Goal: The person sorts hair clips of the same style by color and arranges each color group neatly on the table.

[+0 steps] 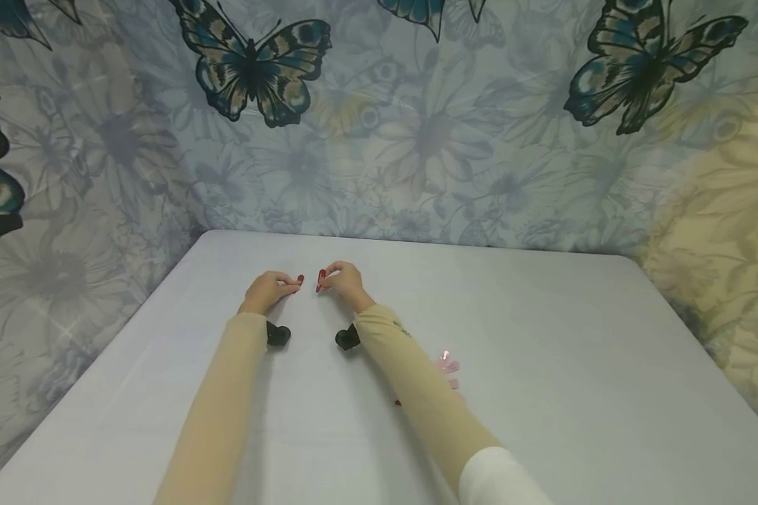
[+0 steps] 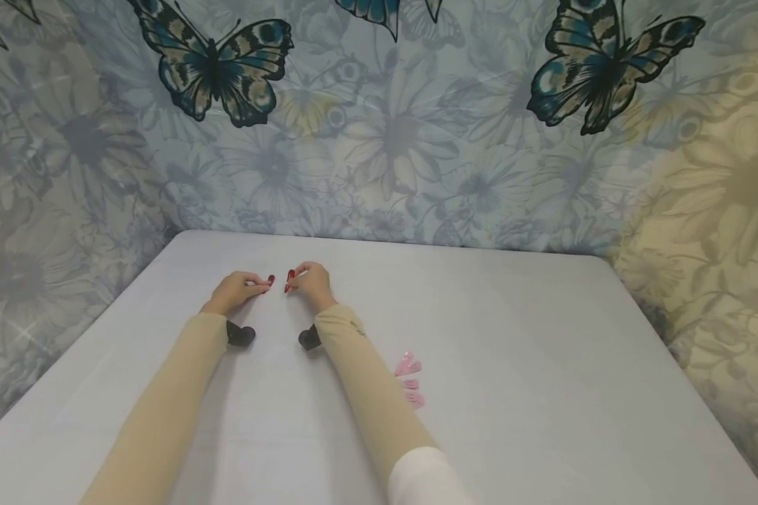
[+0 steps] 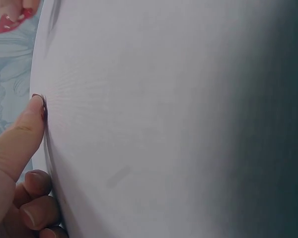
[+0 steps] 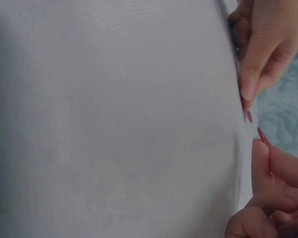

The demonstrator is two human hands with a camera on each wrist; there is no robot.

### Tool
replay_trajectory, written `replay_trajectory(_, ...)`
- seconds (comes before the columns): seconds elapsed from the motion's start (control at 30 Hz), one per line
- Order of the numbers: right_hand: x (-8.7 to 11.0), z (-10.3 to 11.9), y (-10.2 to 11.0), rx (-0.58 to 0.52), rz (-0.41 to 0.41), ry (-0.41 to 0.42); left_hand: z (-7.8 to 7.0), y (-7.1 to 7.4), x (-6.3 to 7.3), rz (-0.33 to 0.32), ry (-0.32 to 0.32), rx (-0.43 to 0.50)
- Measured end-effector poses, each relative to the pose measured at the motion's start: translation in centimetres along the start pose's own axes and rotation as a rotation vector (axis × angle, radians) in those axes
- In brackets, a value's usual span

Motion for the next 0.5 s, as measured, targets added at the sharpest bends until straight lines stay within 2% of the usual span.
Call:
replay_trajectory(0.13, -0.2, -0.9, -1.3, 0.036, -0.01, 0.023, 0.2, 0.0, 0.4, -0.012, -0.011, -0.011)
replay_trajectory(0.27, 0.1, -0.8, -2.3, 0.077, -0.032, 0.016, 0.6, 0.1, 0.7, -0.025, -0.028, -0.02)
replay_trajectory(0.5, 0.1, 0.2, -2.4, 0.283, -0.078, 0.004, 0.0, 0.2, 0.0, -0.017, -0.022, -0.012)
Point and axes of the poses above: each hand's wrist, its own x-axis away from the middle knuckle, its own y-axis out of the back of the hand, z = x × y, the point moved 1 cm from there along -x, towards the middle knuckle, and after that the axes turned 8 degrees about -x, right-handed, at the moved point
